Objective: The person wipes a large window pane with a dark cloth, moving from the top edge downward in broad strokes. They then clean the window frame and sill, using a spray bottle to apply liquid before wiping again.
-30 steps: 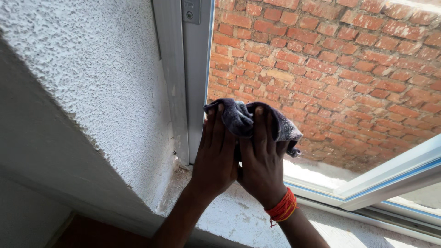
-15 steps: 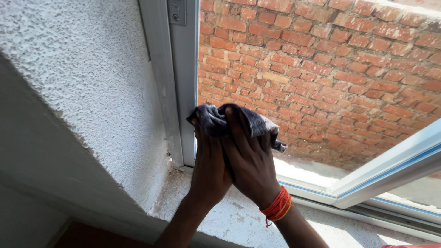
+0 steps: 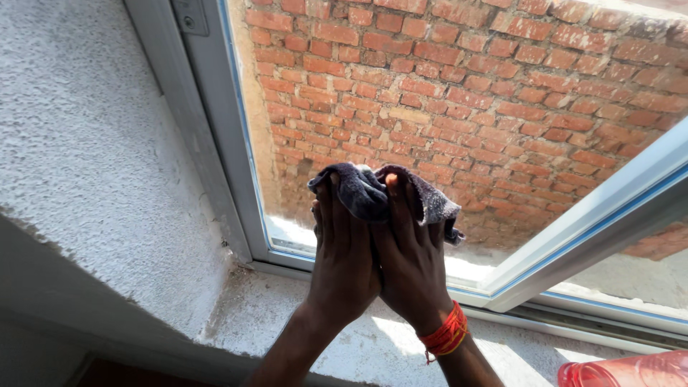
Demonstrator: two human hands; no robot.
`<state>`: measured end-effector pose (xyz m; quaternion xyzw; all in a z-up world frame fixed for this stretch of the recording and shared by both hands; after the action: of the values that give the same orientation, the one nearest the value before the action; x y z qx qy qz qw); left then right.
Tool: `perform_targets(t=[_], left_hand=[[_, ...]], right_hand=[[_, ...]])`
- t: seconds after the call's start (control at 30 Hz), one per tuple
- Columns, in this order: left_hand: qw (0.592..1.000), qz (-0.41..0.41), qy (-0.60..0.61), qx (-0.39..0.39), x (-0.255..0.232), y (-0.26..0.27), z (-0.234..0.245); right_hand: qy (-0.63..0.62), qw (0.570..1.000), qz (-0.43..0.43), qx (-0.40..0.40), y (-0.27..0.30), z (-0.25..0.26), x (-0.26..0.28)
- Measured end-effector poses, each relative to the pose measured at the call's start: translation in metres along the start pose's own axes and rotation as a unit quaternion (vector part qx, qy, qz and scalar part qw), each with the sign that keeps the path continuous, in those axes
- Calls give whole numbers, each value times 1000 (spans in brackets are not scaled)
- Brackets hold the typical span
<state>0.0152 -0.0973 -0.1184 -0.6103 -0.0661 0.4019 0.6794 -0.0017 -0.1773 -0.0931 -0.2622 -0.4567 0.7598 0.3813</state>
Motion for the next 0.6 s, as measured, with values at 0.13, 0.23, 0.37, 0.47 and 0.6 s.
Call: perform_targets(t=[0.13, 0.23, 0.37, 0.47, 0.6], left_hand=[[999, -21, 9, 30, -22, 3, -27], [997, -62, -1, 54, -44, 7, -48], [990, -130, 41, 27, -82, 12, -61], [984, -142, 74, 83, -103, 20, -82], [977, -160, 53, 133, -122, 29, -107]], right_hand=[[15, 999, -34, -13, 18, 18, -30], [36, 997, -61, -21, 35, 32, -55], [49, 994, -85, -40, 59, 55, -82], [52, 991, -114, -52, 78, 72, -102], [83, 986, -139, -38, 105, 76, -119]])
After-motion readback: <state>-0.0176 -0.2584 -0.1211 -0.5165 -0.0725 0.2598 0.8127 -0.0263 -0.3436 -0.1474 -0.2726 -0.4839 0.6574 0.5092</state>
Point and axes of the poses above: each hand's wrist, its own y-axis away from the middle knuckle, its own z-axis out of the back of the hand, x = y × z, the point moved 10 cm from there along -y, towards the middle knuckle, and after that the axes turned 13 degrees about -x, right-handed, at the moved point
